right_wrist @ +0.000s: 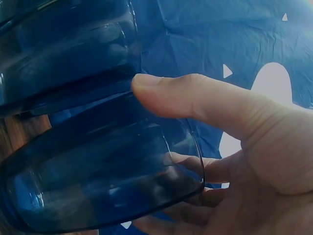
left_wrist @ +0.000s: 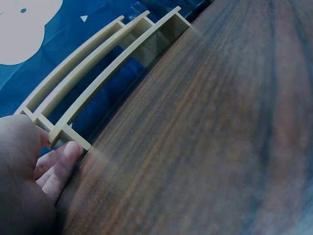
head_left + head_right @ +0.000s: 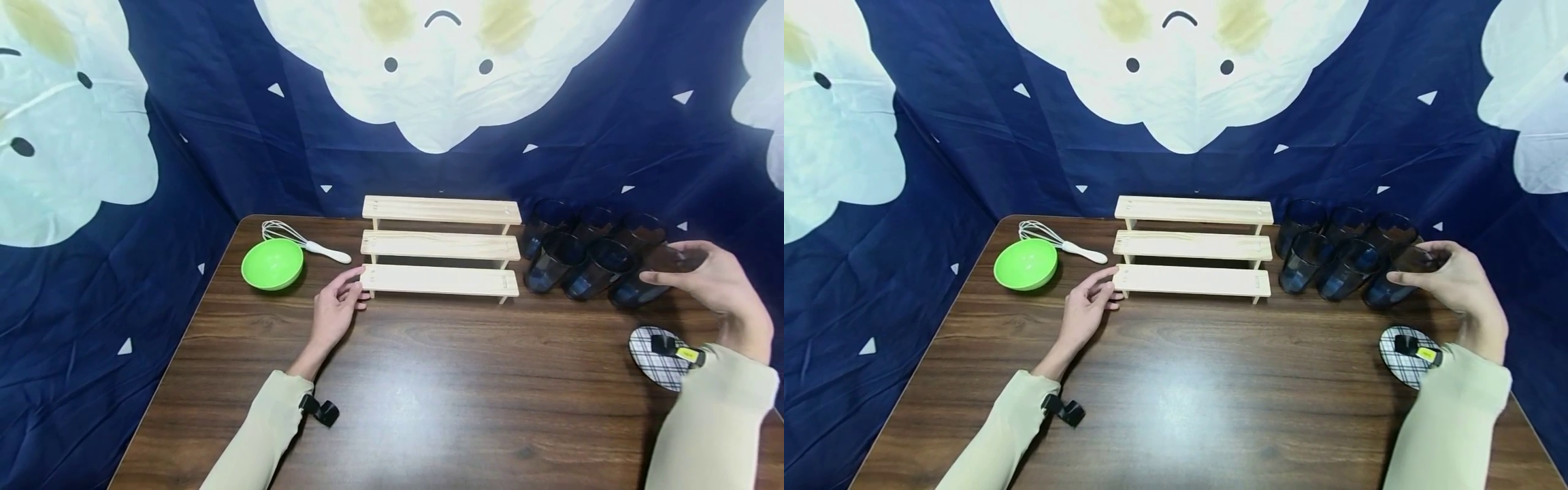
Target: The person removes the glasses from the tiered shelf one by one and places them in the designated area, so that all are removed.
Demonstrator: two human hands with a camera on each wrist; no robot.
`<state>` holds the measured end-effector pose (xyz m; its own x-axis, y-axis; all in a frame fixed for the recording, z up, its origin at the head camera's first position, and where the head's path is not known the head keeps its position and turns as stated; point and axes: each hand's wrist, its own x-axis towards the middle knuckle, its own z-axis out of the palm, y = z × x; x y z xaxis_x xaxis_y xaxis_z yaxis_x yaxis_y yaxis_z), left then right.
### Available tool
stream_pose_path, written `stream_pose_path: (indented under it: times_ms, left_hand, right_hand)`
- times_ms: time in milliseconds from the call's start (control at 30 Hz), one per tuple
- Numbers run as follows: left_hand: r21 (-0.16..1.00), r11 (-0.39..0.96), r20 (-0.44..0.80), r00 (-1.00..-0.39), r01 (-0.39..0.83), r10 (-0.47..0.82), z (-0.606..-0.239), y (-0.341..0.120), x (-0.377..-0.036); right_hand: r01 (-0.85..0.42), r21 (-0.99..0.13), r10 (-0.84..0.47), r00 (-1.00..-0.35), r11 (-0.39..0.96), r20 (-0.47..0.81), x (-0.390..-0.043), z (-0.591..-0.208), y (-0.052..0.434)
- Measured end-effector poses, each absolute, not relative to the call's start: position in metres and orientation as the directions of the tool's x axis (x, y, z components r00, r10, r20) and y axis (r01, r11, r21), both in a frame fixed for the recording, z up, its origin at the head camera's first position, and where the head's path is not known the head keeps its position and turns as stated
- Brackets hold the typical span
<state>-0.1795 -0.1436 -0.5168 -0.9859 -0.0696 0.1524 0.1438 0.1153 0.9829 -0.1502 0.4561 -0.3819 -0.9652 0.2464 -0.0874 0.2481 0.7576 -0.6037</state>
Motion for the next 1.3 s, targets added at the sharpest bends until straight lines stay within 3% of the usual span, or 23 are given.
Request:
stream_pose_path:
  times_ms: [967,1300]
  left_hand:
    - [0.981,0.119,0.162,-0.985,0.153,-0.065,-0.518,-0.140,-0.182]
    - [0.982,0.118,0.154,-0.986,0.147,-0.056,-0.514,-0.142,-0.180]
  right_hand:
    - [0.308,-0.517,0.271,-0.951,0.799,-0.148,-0.145,-0.378,0.451]
    - [0.292,-0.450,0.297,-0.953,0.844,-0.061,-0.135,-0.358,0.437]
